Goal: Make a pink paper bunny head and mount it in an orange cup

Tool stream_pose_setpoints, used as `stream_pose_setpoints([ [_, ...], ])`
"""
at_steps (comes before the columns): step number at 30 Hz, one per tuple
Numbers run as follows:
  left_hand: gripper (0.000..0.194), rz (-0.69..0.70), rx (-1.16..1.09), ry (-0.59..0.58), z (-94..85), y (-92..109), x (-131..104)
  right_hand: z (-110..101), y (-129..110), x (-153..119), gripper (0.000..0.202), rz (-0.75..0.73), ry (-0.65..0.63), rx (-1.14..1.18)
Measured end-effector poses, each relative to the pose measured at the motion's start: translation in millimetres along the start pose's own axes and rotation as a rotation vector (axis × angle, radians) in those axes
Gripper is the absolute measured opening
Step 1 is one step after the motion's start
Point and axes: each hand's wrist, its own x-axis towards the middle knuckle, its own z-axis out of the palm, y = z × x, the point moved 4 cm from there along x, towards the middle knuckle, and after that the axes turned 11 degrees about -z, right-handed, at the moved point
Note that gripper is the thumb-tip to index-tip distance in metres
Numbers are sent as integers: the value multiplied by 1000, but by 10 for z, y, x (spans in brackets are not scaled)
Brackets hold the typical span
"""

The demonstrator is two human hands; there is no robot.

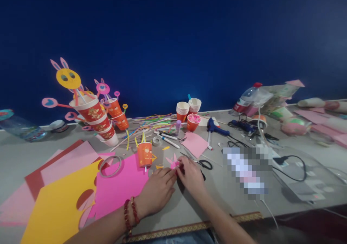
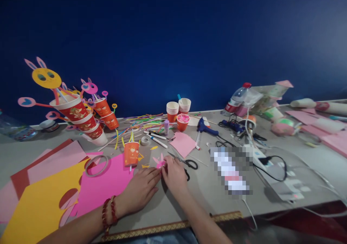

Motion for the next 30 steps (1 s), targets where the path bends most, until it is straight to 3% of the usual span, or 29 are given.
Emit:
stream_pose_setpoints([
  [5,43,-13,-42,-12,-6,-18,-10,-116,82,-24,14,-12,93,-63],
  [11,45,-21,-47,-8,6,-27,-31,-170,11,-138,31,-220,-77,-59],
  [23,45,-24,44,44,81,12,-65,-149,16,20,7,-54,-86,-127],
  [30,42,-57,62,61,57,45,-64,-124,48,38,7,77,-89,29],
])
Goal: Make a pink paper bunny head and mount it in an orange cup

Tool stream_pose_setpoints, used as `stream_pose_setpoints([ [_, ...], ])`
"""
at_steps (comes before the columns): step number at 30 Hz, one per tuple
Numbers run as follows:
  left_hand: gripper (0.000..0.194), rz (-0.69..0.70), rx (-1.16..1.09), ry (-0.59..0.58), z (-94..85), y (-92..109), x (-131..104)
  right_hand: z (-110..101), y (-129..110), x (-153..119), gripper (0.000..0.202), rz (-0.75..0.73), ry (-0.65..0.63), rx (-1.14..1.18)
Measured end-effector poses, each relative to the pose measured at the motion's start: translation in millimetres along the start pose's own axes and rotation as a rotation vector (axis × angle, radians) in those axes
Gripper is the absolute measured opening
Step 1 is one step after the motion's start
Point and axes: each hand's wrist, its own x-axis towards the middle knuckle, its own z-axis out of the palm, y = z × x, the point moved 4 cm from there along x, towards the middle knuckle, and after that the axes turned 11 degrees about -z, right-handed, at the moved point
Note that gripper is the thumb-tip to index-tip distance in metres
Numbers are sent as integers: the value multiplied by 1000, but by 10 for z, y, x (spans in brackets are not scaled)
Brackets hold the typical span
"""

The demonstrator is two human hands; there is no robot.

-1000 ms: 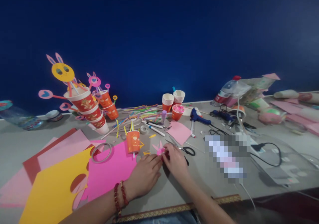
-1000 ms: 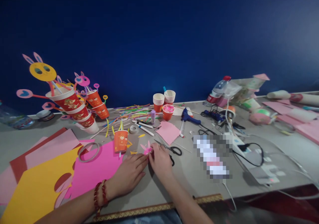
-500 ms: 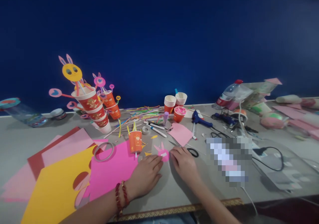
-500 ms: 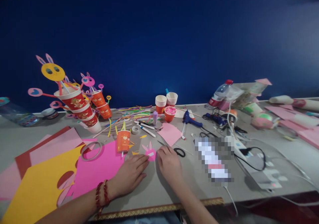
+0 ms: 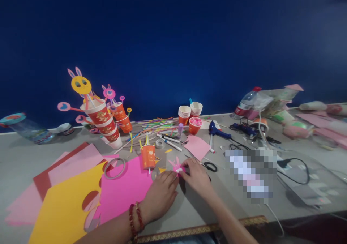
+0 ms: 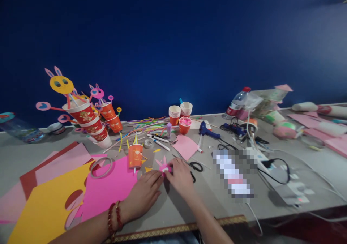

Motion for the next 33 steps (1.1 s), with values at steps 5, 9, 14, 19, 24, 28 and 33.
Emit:
stream_pose_setpoints([
  [5,41,0,15,6,-18,14,-1,-25,-3,-12,12,-34,39,-44],
  [9,41,5,21,7,20,7,-12,-52,-26,33,8,-60,23,-40],
  [14,42,-18,-2,-2,25,7,-14,-34,49,74,9,20,-8,97],
  [19,43,-51,-120,9,-38,-17,-24,71,183,57,6,123,21,450],
  [24,17,-261,-633,118,-149,-220,5,40,172,156,19,106,191,863],
  [28,25,-537,-1181,68,-114,-389,98,-57,-51,264,28,8,205,972],
  [33,42,-615,-1454,114,-167,-455,160,-52,-364,333,29,-86,168,1024],
])
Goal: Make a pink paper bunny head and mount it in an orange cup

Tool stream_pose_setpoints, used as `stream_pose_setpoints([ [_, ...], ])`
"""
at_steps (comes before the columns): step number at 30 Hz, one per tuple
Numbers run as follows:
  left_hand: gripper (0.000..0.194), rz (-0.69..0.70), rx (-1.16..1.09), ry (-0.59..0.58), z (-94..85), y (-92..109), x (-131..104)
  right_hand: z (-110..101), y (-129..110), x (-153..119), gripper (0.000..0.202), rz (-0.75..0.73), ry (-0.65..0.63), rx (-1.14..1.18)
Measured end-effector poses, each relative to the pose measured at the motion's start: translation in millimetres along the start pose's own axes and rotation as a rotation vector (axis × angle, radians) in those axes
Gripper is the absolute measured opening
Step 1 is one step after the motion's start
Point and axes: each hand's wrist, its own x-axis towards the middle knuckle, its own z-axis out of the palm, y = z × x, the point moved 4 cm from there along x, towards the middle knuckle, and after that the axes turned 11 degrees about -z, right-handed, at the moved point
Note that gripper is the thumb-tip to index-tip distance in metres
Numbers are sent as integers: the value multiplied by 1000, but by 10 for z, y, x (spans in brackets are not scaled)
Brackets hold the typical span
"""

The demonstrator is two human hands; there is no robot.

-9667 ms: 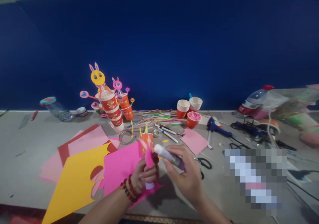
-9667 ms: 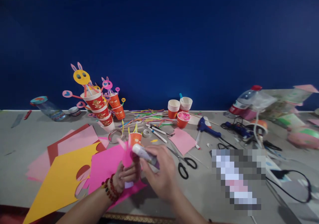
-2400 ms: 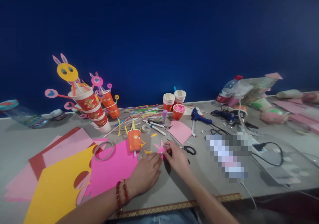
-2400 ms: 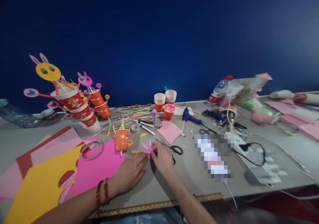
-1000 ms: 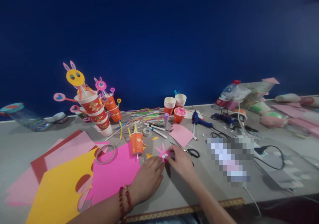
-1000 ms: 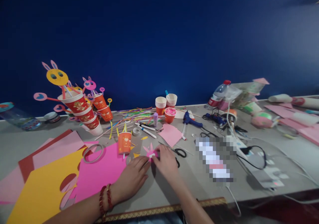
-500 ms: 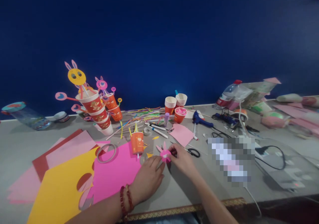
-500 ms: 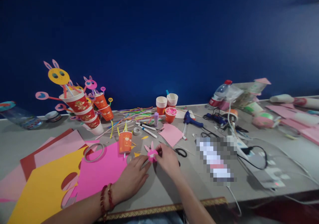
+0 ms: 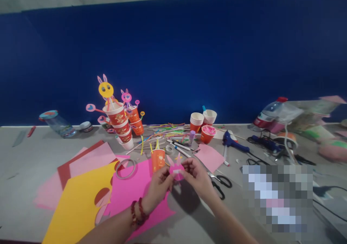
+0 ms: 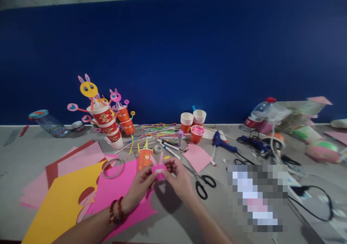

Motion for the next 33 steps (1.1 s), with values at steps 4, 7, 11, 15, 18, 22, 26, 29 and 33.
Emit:
stream_pose_setpoints([
  [4,43,-1,-75,58,-52,20,-28,133,50,4,29,-7,-38,28],
  [7,40,-35,-72,51,-71,-6,-44,148,95,-22,26,-44,-16,23],
  [11,39,-66,-36,42,-85,-58,-48,140,133,-74,27,-31,-11,14],
  [15,39,-74,-16,21,-75,-97,-54,91,132,-101,23,-62,68,-66],
  [18,38,-58,-19,10,-62,-91,-64,51,89,-106,17,-143,95,-203],
  [22,38,-47,-6,25,-64,-83,-67,23,-76,-118,5,-351,50,-515],
  [26,36,-27,67,26,-72,-85,-68,47,-247,-148,13,-512,3,-757],
  [29,33,35,141,24,-74,-51,-82,91,-291,-162,15,-563,-28,-812],
  [33,30,143,327,65,-85,38,-117,131,-257,-170,13,-595,-52,-801],
])
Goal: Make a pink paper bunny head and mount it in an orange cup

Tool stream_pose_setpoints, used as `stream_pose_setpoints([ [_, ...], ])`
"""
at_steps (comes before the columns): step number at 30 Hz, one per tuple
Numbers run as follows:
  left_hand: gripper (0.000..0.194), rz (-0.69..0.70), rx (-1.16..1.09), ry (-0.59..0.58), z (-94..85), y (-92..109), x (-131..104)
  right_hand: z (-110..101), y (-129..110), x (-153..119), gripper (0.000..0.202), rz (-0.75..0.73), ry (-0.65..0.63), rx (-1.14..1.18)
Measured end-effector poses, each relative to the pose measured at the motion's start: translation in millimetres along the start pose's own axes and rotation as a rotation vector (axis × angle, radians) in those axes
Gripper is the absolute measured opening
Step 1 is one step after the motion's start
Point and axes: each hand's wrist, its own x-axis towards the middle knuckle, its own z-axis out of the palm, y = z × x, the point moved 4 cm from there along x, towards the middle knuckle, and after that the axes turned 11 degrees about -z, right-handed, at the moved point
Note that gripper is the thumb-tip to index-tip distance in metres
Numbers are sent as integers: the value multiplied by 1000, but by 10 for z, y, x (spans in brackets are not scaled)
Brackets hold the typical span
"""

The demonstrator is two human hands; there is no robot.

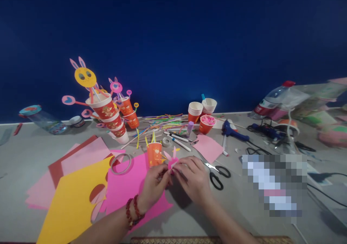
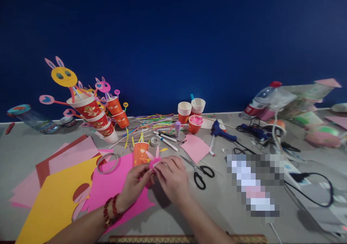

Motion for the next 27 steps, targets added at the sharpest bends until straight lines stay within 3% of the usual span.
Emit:
stream_pose_setpoints([
  [9,21,212,416,80,-32,98,-50,41,-12,-22,12,-45,-27,20],
  [19,22,205,404,75,-43,84,-53,11,-20,-5,11,-52,-44,12],
  [27,21,280,477,90,-34,81,-53,31,-45,-13,11,-63,-41,-29],
])
